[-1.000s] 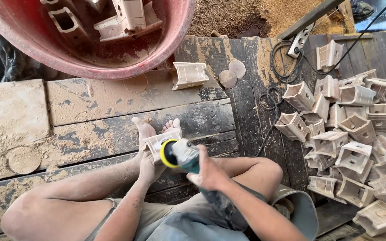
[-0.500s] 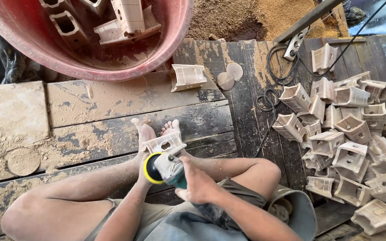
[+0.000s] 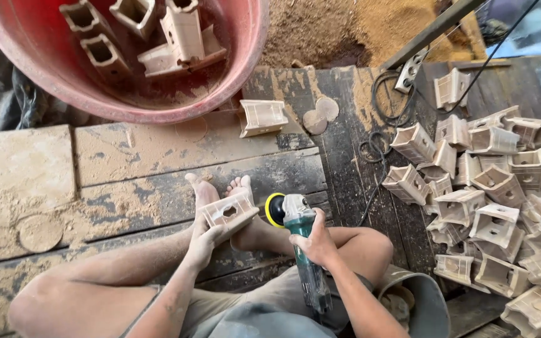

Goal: Sanding small wooden components using a handheld power sander while sitting on the floor.

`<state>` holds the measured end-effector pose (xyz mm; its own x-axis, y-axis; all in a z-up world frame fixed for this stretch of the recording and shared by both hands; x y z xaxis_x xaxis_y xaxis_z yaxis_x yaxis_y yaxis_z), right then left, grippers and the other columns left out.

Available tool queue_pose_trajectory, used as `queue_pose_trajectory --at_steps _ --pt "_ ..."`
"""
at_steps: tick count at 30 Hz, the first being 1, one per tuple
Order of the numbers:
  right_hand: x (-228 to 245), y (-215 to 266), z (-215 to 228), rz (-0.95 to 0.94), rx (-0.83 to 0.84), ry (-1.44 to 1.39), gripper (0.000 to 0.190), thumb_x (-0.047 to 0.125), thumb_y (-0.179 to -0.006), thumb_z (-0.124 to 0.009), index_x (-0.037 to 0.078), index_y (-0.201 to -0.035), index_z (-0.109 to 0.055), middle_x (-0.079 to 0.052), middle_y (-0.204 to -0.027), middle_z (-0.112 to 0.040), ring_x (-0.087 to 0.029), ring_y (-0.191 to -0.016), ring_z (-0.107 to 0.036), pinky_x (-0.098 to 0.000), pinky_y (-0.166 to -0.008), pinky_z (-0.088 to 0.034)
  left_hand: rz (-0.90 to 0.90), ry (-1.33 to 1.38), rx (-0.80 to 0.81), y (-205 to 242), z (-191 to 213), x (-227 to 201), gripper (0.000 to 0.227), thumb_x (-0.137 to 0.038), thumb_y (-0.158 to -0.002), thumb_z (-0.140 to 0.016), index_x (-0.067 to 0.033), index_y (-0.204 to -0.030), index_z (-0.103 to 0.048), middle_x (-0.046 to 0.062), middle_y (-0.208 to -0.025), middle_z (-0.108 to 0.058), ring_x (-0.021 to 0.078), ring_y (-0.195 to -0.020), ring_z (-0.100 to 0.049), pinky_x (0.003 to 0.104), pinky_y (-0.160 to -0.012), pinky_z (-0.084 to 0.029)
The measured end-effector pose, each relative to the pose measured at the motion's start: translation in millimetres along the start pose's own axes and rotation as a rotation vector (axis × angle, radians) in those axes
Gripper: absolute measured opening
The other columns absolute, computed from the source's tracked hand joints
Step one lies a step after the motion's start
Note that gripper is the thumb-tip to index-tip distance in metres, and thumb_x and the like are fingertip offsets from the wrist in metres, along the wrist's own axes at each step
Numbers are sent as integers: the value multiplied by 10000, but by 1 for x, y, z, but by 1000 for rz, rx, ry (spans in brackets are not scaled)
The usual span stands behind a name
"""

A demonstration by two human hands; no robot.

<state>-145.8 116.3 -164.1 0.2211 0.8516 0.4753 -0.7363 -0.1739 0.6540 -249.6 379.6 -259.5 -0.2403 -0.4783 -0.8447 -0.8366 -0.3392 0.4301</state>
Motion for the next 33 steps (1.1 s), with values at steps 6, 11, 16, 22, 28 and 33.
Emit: queue_pose_trajectory --at_steps 6,11,16,22,28,33 --pt "40 18 3 25 1 -108 949 332 -745 -773 156 -1491 -213 -310 -1261 -631 -454 -1231 -620 -533 -1064 -510 -29 90 -8 -6 -18 -51 692 181 -674 -820 34 -1228 -431 274 -1218 -650 389 -1087 -689 485 -875 -667" --pt "75 3 -8 168 19 -93 990 318 -734 -775 184 -1512 -178 -292 -1259 -650 -424 -1216 -634 -539 -1054 -512 -8 -765 -79 -57 12 -11 618 -287 -642 -905 -158 -1089 -499 240 -1037 -734 468 -1048 -711 609 -845 -558" --pt "105 -8 -31 242 96 -82 978 306 -748 -751 152 -1522 -173 -299 -1229 -659 -431 -1179 -655 -538 -1023 -539 13 -498 52 -53 2 -10 540 -16 -613 -773 -91 -1129 -636 169 -1087 -762 343 -1119 -726 475 -992 -550" --pt "150 3 -48 312 191 -17 926 293 -770 -720 130 -1492 -164 -332 -1239 -627 -478 -1187 -627 -568 -1021 -529 56 -515 88 -58 17 4 487 -77 -602 -858 -28 -1078 -766 219 -1025 -780 380 -1051 -743 531 -891 -565" --pt "113 -25 -39 208 126 21 904 306 -771 -724 130 -1470 -178 -296 -1221 -647 -448 -1169 -655 -539 -1006 -550 68 -455 66 -56 11 4 453 -54 -617 -836 -76 -1060 -743 140 -961 -783 267 -972 -749 440 -900 -569" --pt "52 -51 -21 51 20 7 896 356 -751 -754 196 -1437 -200 -236 -1141 -703 -384 -1127 -696 -505 -976 -565 53 -480 64 -48 15 11 449 -57 -605 -857 -75 -1039 -743 139 -891 -780 266 -888 -762 415 -825 -581"
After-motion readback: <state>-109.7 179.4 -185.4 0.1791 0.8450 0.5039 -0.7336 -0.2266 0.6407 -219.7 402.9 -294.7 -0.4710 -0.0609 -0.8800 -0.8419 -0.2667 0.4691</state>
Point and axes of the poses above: each hand's wrist, its own y-axis away from the middle knuckle, its own z-axis out of the back of the hand, x = y × z, the point moved 8 cm from there along -y, towards the middle knuckle
